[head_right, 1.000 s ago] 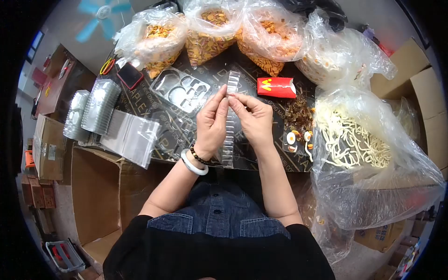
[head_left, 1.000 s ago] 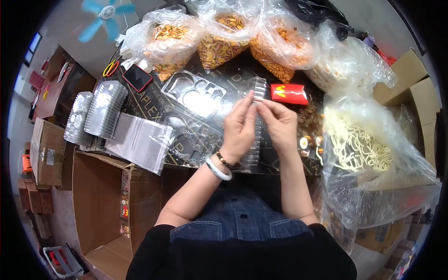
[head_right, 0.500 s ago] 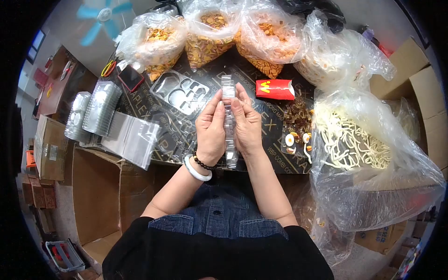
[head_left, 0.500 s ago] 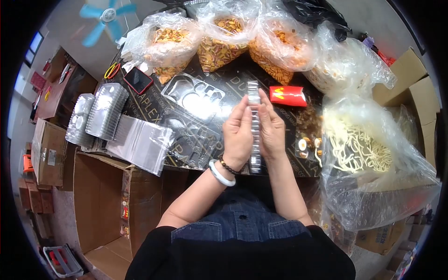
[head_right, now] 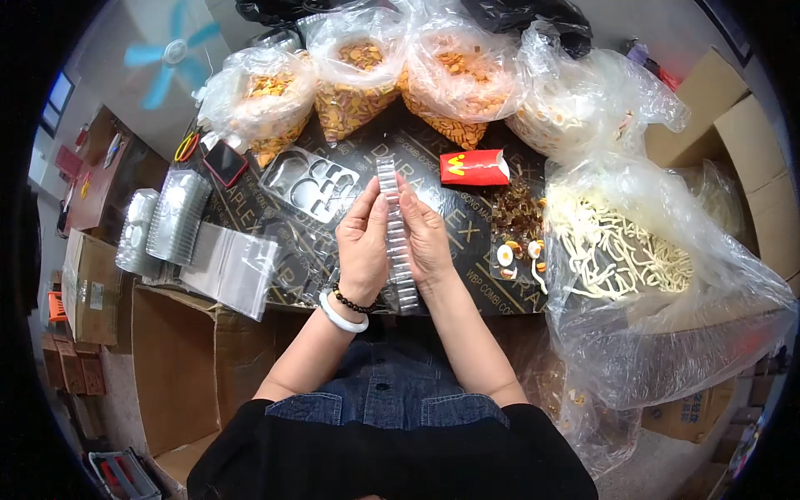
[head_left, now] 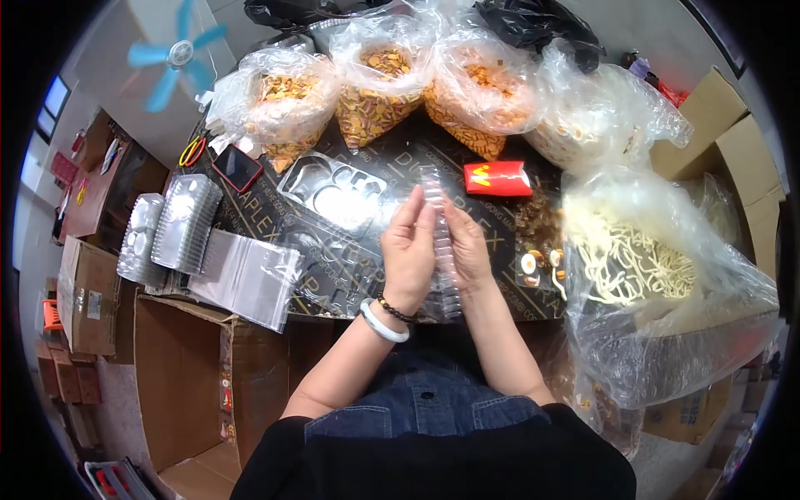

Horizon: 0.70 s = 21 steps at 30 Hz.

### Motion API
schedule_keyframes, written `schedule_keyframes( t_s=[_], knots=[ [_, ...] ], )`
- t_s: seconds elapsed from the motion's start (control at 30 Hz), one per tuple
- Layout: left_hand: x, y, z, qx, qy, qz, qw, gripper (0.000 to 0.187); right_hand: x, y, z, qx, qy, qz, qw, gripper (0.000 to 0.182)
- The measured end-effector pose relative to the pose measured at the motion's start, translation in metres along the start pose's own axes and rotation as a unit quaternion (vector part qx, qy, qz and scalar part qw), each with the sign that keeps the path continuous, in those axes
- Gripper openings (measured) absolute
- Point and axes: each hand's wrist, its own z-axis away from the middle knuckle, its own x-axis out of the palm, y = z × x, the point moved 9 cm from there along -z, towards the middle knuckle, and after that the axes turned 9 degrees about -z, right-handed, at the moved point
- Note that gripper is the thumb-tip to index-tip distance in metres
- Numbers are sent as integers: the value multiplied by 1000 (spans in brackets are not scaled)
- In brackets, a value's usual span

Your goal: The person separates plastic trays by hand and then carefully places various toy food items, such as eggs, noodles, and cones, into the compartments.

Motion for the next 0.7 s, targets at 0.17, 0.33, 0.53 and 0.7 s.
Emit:
schedule_keyframes(
  t_s=[0.17, 0.33, 0.53, 0.7],
  knots=[
    [-1, 4, -1, -9, 10, -51, 999, 35, -2, 0, 4, -44, 33, -12, 998, 35],
    [1, 5, 1, -23, 8, -30, 999, 35, 0, -2, 6, -62, 48, -6, 997, 32],
    [4, 3, 0, -22, 6, -16, 1000, 35, 10, -14, 7, -107, 17, 67, 992, 19],
    [2, -1, 0, 1, 10, -50, 999, 35, 8, -28, 10, -100, 10, 162, 982, 15]
  ],
)
